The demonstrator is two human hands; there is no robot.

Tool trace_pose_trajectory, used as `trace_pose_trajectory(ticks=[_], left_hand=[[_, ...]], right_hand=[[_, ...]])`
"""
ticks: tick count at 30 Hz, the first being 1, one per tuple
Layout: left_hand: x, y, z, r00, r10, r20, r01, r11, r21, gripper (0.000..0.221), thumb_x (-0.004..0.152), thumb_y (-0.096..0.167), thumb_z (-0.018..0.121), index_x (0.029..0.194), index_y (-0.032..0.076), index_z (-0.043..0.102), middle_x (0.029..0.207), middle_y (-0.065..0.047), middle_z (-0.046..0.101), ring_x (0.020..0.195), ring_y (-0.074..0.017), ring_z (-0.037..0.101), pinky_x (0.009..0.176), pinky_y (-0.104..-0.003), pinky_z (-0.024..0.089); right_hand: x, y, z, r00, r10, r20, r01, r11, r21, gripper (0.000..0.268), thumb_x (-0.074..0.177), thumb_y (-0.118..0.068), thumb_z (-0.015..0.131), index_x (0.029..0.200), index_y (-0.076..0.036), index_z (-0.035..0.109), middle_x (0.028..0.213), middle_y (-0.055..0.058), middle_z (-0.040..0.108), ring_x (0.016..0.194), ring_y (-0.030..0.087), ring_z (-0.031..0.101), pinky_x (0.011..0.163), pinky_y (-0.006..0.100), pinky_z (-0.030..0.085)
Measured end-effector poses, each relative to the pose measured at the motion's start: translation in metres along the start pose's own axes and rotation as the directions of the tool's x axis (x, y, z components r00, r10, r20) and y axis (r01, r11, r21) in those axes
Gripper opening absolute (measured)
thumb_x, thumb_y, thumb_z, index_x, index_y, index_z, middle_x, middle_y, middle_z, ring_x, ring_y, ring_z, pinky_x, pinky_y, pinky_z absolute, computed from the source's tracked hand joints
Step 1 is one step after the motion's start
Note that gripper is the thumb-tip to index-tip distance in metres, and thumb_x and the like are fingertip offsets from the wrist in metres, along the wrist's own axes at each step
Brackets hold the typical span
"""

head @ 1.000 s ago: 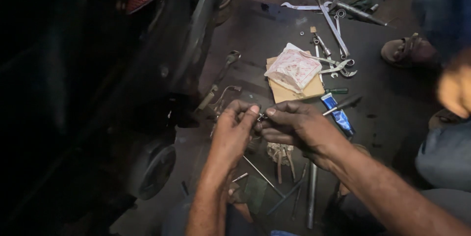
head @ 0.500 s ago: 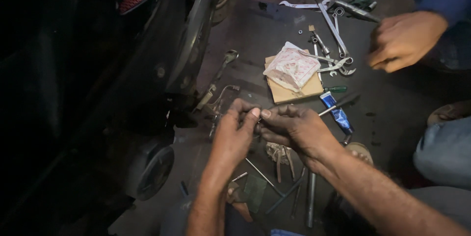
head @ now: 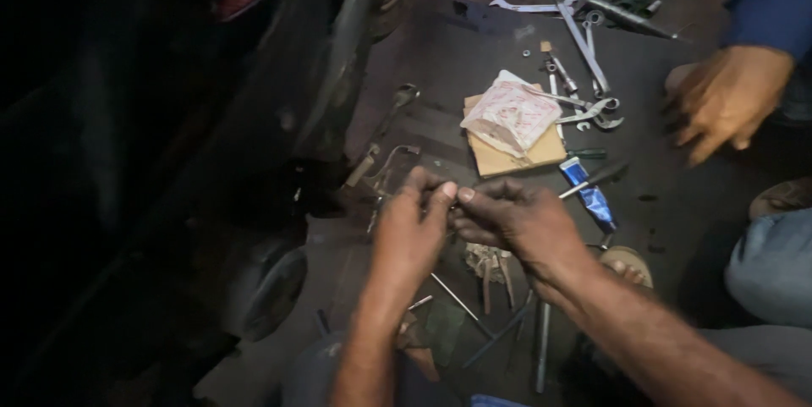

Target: Replacing or repairing a motorcycle drive chain using various hand tools.

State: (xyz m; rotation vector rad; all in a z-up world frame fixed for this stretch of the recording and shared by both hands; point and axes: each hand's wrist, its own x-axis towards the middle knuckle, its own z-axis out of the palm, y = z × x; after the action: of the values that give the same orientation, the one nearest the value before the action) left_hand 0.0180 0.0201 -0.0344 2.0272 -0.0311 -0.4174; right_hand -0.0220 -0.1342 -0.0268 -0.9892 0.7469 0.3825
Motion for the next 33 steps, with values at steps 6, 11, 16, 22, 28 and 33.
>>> trace_pose_trajectory(ticks=[6, 11, 16, 22, 28, 33], left_hand=[[-0.008, 0.007, -0.003, 0.98, 0.19, -0.05, -0.177, 0.965, 0.195, 0.034, 0.101, 0.025, 0.06, 0.117, -0.004, 0.067, 0.104, -0.027, 0.073, 0.1, -0.0422, 0.071, 0.086, -0.047, 0.054], [-0.013, 0.007, 0.002, 0.953, 0.298, -0.053, -0.276, 0.929, 0.245, 0.034, 0.103, 0.02, 0.058, 0.12, -0.009, 0.064, 0.107, -0.03, 0.07, 0.102, -0.0445, 0.069, 0.09, -0.048, 0.054], [-0.015, 0.016, 0.009, 0.962, 0.273, -0.005, -0.259, 0.92, 0.293, 0.024, 0.101, 0.014, 0.055, 0.111, -0.003, 0.068, 0.099, -0.029, 0.071, 0.094, -0.0468, 0.068, 0.085, -0.053, 0.052], [-0.017, 0.02, 0.011, 0.98, 0.197, -0.003, -0.186, 0.933, 0.309, 0.019, 0.101, 0.01, 0.054, 0.107, -0.004, 0.066, 0.095, -0.027, 0.071, 0.095, -0.0471, 0.066, 0.082, -0.055, 0.048], [-0.009, 0.002, 0.02, 0.982, 0.16, -0.102, -0.14, 0.974, 0.178, 0.021, 0.099, 0.014, 0.057, 0.108, 0.0, 0.07, 0.097, -0.025, 0.073, 0.094, -0.0433, 0.069, 0.083, -0.05, 0.052], [-0.004, 0.0, 0.016, 0.986, 0.087, -0.145, -0.074, 0.993, 0.094, 0.022, 0.099, 0.02, 0.06, 0.107, 0.004, 0.073, 0.095, -0.022, 0.075, 0.092, -0.0405, 0.071, 0.079, -0.046, 0.053]], right_hand=[[-0.004, -0.008, 0.002, 1.0, 0.002, 0.028, -0.002, 1.0, -0.027, 0.028, 0.091, -0.011, 0.067, 0.11, 0.01, 0.069, 0.103, 0.015, 0.076, 0.089, 0.02, 0.075, 0.084, 0.032, 0.061], [-0.004, -0.012, -0.001, 1.0, 0.0, 0.029, 0.002, 0.996, -0.091, 0.03, 0.092, -0.011, 0.065, 0.112, 0.01, 0.071, 0.105, 0.018, 0.077, 0.089, 0.022, 0.076, 0.085, 0.033, 0.062], [-0.004, -0.01, -0.001, 0.999, 0.006, -0.045, -0.014, 0.985, -0.171, 0.03, 0.094, -0.014, 0.064, 0.112, 0.009, 0.072, 0.103, 0.015, 0.078, 0.088, 0.021, 0.075, 0.081, 0.032, 0.06], [0.007, -0.002, -0.009, 0.996, -0.058, -0.071, 0.043, 0.98, -0.193, 0.031, 0.096, -0.015, 0.064, 0.113, 0.01, 0.071, 0.1, 0.018, 0.077, 0.084, 0.023, 0.074, 0.079, 0.033, 0.06], [0.008, -0.006, -0.008, 0.996, -0.084, -0.039, 0.073, 0.974, -0.216, 0.026, 0.094, -0.009, 0.062, 0.113, 0.007, 0.07, 0.1, 0.015, 0.076, 0.085, 0.021, 0.073, 0.083, 0.033, 0.06], [0.019, 0.005, -0.026, 0.996, -0.039, -0.081, 0.033, 0.997, -0.074, 0.018, 0.096, -0.008, 0.053, 0.105, 0.002, 0.065, 0.094, 0.012, 0.07, 0.083, 0.022, 0.069, 0.079, 0.034, 0.057]])
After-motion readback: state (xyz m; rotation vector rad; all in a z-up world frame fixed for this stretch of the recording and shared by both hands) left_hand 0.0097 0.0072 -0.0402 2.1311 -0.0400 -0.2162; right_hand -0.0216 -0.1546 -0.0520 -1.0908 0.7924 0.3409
